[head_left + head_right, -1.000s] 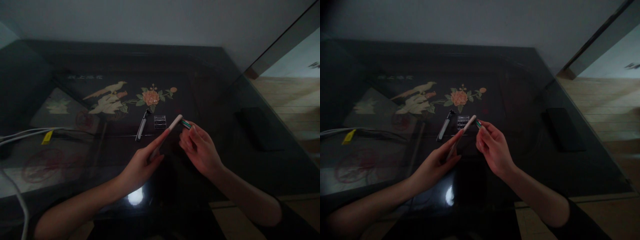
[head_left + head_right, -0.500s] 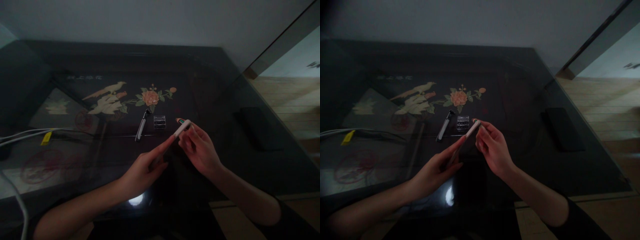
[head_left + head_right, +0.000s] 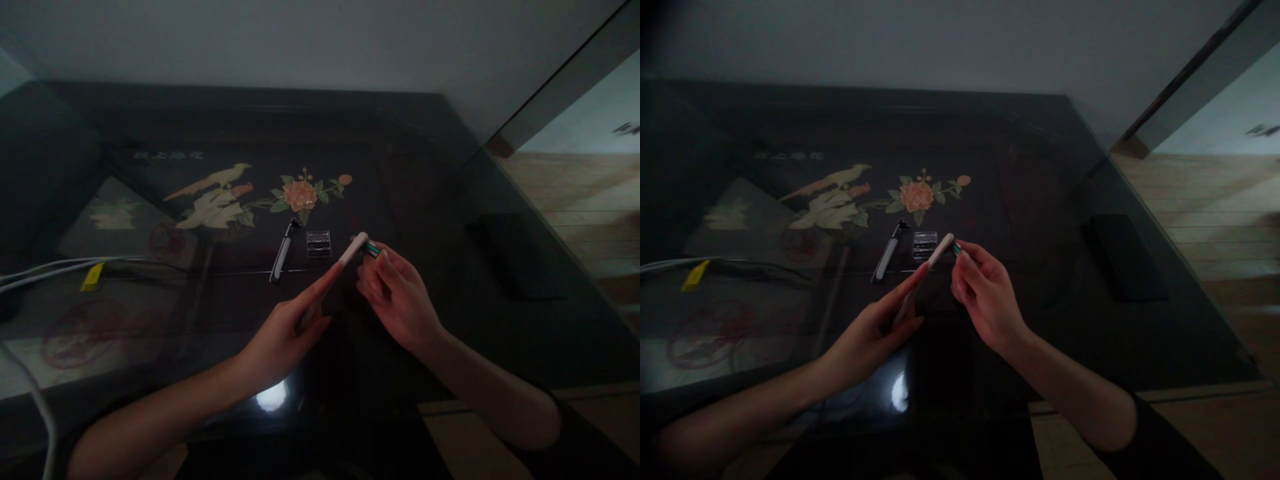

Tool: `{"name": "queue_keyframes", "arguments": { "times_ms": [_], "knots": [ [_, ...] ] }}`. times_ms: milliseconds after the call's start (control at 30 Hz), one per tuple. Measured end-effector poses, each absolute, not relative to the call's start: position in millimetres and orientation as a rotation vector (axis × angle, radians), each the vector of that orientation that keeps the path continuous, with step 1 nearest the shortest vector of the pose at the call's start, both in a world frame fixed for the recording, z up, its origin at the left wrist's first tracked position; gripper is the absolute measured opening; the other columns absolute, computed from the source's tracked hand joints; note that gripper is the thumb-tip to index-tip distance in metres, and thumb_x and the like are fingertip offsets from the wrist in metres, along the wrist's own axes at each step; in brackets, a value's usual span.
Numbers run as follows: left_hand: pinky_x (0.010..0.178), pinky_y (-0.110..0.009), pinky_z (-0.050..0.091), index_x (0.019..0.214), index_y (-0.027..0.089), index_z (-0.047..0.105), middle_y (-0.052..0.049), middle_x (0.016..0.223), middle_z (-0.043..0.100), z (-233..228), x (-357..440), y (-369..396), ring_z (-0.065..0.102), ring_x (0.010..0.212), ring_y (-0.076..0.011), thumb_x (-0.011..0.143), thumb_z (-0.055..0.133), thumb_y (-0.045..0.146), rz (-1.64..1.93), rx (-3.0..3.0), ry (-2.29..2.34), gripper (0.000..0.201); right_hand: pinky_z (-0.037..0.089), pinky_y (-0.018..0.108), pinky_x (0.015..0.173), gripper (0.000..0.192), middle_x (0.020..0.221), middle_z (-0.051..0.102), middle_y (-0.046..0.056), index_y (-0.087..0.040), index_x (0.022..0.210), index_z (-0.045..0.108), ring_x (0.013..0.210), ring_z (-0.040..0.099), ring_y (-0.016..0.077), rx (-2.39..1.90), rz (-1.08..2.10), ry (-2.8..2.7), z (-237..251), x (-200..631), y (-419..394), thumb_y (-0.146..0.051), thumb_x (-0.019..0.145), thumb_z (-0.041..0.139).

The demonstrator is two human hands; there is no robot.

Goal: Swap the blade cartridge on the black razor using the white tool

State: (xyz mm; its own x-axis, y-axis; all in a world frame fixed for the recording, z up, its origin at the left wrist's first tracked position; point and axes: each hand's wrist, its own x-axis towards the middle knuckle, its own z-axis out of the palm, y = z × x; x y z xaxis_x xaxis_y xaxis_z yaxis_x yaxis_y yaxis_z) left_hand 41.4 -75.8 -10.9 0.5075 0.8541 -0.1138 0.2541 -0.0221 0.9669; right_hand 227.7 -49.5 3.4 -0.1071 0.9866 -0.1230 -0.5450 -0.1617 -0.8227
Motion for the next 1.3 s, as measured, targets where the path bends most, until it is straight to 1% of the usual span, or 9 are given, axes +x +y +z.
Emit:
{"name": "queue_keyframes", "arguments": {
  "times_ms": [333, 433, 567, 667, 733, 833, 933, 1000, 1300],
  "knots": [
    [0.056, -0.019, 0.034, 0.153, 0.028, 0.029, 0.007, 0.067, 0.041, -8.6, 42.3, -80.6, 0.035, 0.060, -0.0096, 0.091, 0.051, 0.012, 0.612, 1.567, 0.871, 0.068, 0.020, 0.024, 0.043, 0.027, 0.051, 0.042, -0.009, -0.019, 0.090, 0.069, 0.044, 0.024, 0.0059, -0.899, 1.576, -0.713, 3.6, 227.3, -49.9, -0.040, 0.076, 0.077],
    [0.055, -0.018, 0.033, 0.153, 0.027, 0.029, 0.006, 0.067, 0.047, -10.3, 41.5, -78.2, 0.033, 0.059, -0.0098, 0.091, 0.051, 0.012, 0.633, 1.572, 0.905, 0.067, 0.020, 0.024, 0.043, 0.025, 0.050, 0.043, -0.009, -0.018, 0.089, 0.067, 0.044, 0.024, 0.0061, -0.860, 1.590, -0.730, 3.9, 227.4, -49.9, -0.040, 0.078, 0.076],
    [0.059, -0.020, 0.039, 0.153, 0.027, 0.029, -0.002, 0.097, 0.066, -12.1, 40.6, -74.0, 0.039, 0.062, -0.0100, 0.090, 0.050, 0.013, 0.675, 1.591, 0.983, 0.067, 0.020, 0.024, 0.043, 0.024, 0.049, 0.043, -0.009, -0.019, 0.088, 0.065, 0.043, 0.024, 0.0063, -0.826, 1.610, -0.743, 4.1, 227.8, -50.3, -0.040, 0.080, 0.075],
    [0.072, -0.023, 0.046, 0.152, 0.027, 0.032, -0.007, 0.127, 0.061, -12.1, 40.3, -71.1, 0.050, 0.076, -0.0121, 0.090, 0.050, 0.014, 0.695, 1.619, 1.026, 0.066, 0.019, 0.024, 0.042, 0.025, 0.049, 0.042, -0.009, -0.020, 0.089, 0.065, 0.043, 0.023, 0.0066, -0.832, 1.599, -0.751, 4.3, 228.0, -50.6, -0.040, 0.080, 0.075],
    [0.079, -0.024, 0.046, 0.152, 0.027, 0.033, -0.007, 0.132, 0.058, -12.0, 40.3, -70.5, 0.052, 0.083, -0.0130, 0.090, 0.050, 0.014, 0.705, 1.625, 1.036, 0.066, 0.019, 0.024, 0.042, 0.025, 0.049, 0.042, -0.009, -0.020, 0.089, 0.066, 0.043, 0.023, 0.0065, -0.833, 1.599, -0.747, 4.2, 227.9, -50.6, -0.040, 0.079, 0.076],
    [0.069, -0.021, 0.044, 0.153, 0.026, 0.029, -0.002, 0.098, 0.065, -12.2, 40.4, -72.5, 0.046, 0.070, -0.0109, 0.091, 0.050, 0.014, 0.666, 1.617, 1.024, 0.067, 0.019, 0.024, 0.043, 0.024, 0.049, 0.043, -0.009, -0.020, 0.087, 0.066, 0.043, 0.023, 0.0064, -0.838, 1.600, -0.735, 3.5, 227.6, -49.9, -0.040, 0.078, 0.077],
    [0.057, -0.018, 0.036, 0.154, 0.025, 0.025, 0.006, 0.068, 0.047, -12.1, 41.2, -76.8, 0.036, 0.060, -0.0097, 0.091, 0.051, 0.013, 0.629, 1.609, 0.967, 0.069, 0.019, 0.024, 0.043, 0.025, 0.049, 0.043, -0.009, -0.019, 0.088, 0.067, 0.044, 0.024, 0.0062, -0.856, 1.588, -0.727, 2.9, 227.5, -49.0, -0.039, 0.077, 0.078],
    [0.055, -0.018, 0.034, 0.154, 0.025, 0.027, 0.007, 0.065, 0.041, -11.3, 42.1, -79.3, 0.034, 0.059, -0.0095, 0.091, 0.051, 0.012, 0.621, 1.607, 0.920, 0.069, 0.021, 0.024, 0.043, 0.025, 0.049, 0.042, -0.009, -0.019, 0.090, 0.068, 0.044, 0.024, 0.0057, -0.877, 1.581, -0.725, 2.7, 227.5, -48.9, -0.039, 0.077, 0.077],
    [0.055, -0.018, 0.033, 0.154, 0.026, 0.027, 0.007, 0.066, 0.040, -9.4, 40.6, -76.8, 0.033, 0.059, -0.0096, 0.092, 0.051, 0.012, 0.618, 1.572, 0.929, 0.068, 0.020, 0.024, 0.042, 0.025, 0.051, 0.041, -0.009, -0.019, 0.085, 0.065, 0.043, 0.024, 0.0059, -0.858, 1.584, -0.775, 3.3, 227.8, -49.1, -0.041, 0.080, 0.075]
  ]
}}
